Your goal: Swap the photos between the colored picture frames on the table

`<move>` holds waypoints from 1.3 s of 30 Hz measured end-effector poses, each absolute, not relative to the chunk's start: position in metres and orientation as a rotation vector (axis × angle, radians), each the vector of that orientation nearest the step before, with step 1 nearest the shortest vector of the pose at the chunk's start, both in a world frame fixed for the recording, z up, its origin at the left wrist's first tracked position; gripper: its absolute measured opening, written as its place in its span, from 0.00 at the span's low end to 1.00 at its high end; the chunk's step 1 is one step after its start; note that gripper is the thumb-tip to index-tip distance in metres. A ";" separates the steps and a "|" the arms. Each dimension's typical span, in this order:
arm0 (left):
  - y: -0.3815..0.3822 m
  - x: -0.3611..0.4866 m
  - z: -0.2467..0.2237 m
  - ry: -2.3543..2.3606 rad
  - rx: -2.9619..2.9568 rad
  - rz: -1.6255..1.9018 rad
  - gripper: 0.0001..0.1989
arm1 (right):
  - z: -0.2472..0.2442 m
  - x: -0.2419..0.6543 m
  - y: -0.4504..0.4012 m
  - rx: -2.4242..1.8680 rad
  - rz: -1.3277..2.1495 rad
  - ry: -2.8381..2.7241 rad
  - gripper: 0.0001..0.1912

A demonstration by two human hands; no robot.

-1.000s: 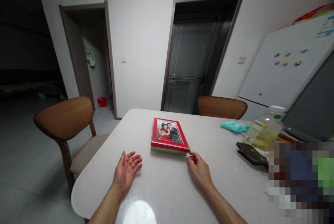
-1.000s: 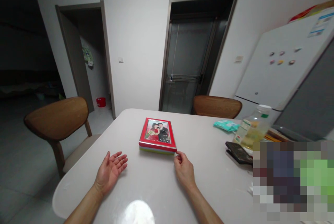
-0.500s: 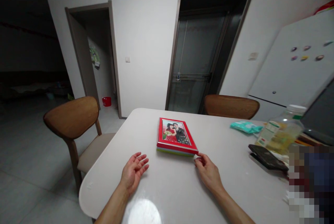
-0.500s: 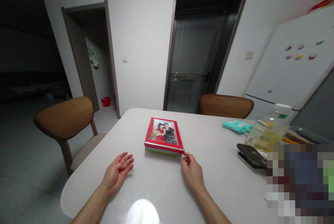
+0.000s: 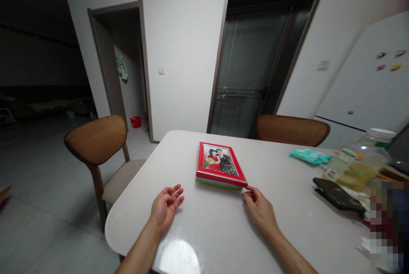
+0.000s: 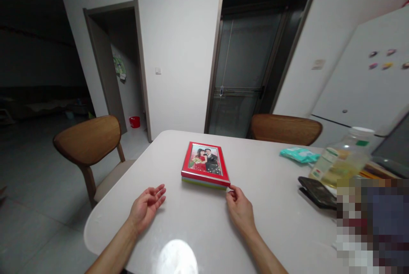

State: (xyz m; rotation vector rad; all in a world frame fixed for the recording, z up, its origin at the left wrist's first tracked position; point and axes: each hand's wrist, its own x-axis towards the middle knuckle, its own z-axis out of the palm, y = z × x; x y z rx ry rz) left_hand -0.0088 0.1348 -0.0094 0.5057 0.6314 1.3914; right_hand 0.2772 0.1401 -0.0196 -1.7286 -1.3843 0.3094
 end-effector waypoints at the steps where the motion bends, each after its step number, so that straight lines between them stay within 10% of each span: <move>1: 0.135 -0.009 -0.010 0.627 0.508 1.395 0.11 | -0.019 0.277 0.140 -1.729 0.307 -1.383 0.21; 39: 0.132 -0.010 -0.005 0.471 0.475 1.389 0.09 | -0.026 0.280 0.144 -1.723 0.295 -1.371 0.20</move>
